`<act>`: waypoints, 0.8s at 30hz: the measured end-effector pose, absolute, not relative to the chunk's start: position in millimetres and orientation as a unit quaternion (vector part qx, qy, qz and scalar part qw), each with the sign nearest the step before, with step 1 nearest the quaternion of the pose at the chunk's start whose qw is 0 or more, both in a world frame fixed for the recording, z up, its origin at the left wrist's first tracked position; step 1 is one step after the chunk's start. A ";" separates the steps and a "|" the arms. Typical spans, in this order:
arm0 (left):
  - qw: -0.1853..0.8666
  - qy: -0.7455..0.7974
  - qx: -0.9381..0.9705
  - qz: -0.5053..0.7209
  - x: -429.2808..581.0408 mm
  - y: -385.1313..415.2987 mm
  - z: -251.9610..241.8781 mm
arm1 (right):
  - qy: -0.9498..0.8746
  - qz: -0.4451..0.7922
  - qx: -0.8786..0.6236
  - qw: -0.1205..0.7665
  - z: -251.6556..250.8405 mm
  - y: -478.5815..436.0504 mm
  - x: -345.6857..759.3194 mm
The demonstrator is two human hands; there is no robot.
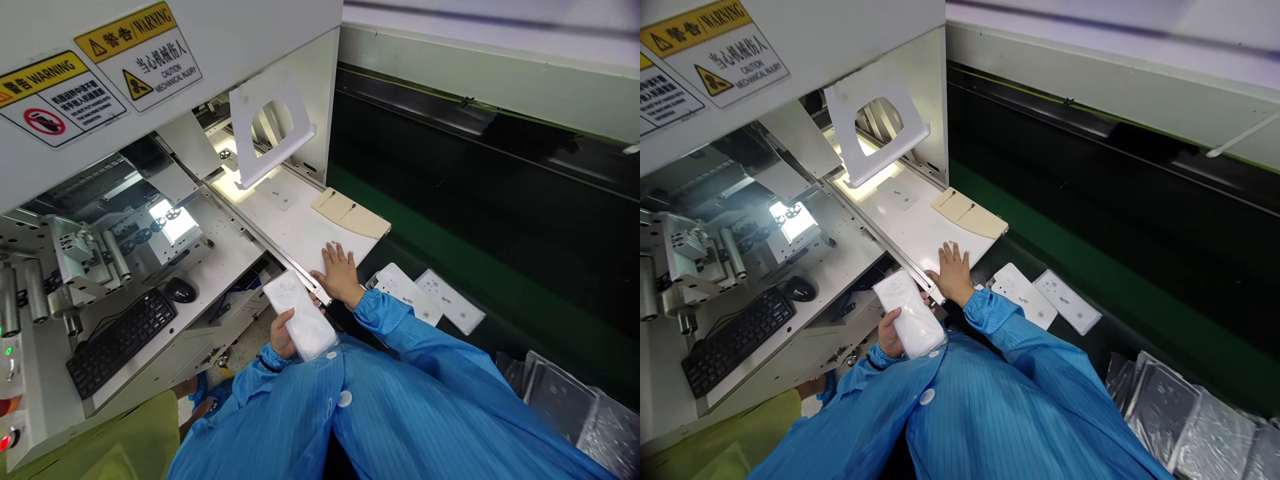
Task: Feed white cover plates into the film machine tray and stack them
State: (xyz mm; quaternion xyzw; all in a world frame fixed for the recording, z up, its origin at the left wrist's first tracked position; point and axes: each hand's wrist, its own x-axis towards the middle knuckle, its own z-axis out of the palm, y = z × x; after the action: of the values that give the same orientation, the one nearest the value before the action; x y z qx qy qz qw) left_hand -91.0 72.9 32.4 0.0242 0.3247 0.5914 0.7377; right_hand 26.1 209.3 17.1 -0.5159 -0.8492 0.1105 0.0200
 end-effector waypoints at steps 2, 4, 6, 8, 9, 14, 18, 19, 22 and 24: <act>0.737 0.325 0.013 0.592 -90.9 73.0 33.8 | -0.846 0.112 -0.521 0.017 19.2 211.8 23.7; 0.735 0.329 0.002 0.593 -90.7 73.1 34.7 | -0.842 0.115 -0.528 0.010 21.7 213.8 21.1; 0.733 0.334 -0.002 0.593 -90.7 73.1 35.0 | -0.838 0.119 -0.533 0.000 23.9 215.6 18.7; 0.730 0.336 0.000 0.596 -91.0 73.1 34.8 | -0.835 0.122 -0.536 -0.009 25.4 217.3 16.9; 0.729 0.336 0.002 0.597 -91.4 73.1 34.5 | -0.835 0.123 -0.536 -0.011 25.8 218.2 16.2; 0.736 0.326 0.018 0.593 -93.3 73.0 33.2 | -0.834 0.133 -0.536 -0.009 24.8 222.8 13.3; 0.731 0.321 0.023 0.602 -94.3 73.3 33.3 | -0.832 0.134 -0.538 -0.001 21.8 225.6 10.6; 0.731 0.319 0.024 0.603 -94.5 73.3 33.2 | -0.832 0.134 -0.538 0.000 21.0 226.2 10.0; 0.740 0.309 0.026 0.597 -95.8 72.8 32.1 | -0.833 0.131 -0.538 0.001 19.2 227.4 8.9; 0.746 0.304 0.030 0.591 -96.8 72.3 30.6 | -0.832 0.130 -0.539 0.002 19.0 227.8 8.8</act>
State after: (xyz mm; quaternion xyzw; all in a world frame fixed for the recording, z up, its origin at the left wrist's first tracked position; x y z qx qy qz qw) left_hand -96.8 72.3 30.6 0.0298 0.3043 0.5914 0.7462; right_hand 8.8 227.8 19.0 -0.5393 -0.8321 0.1295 0.0017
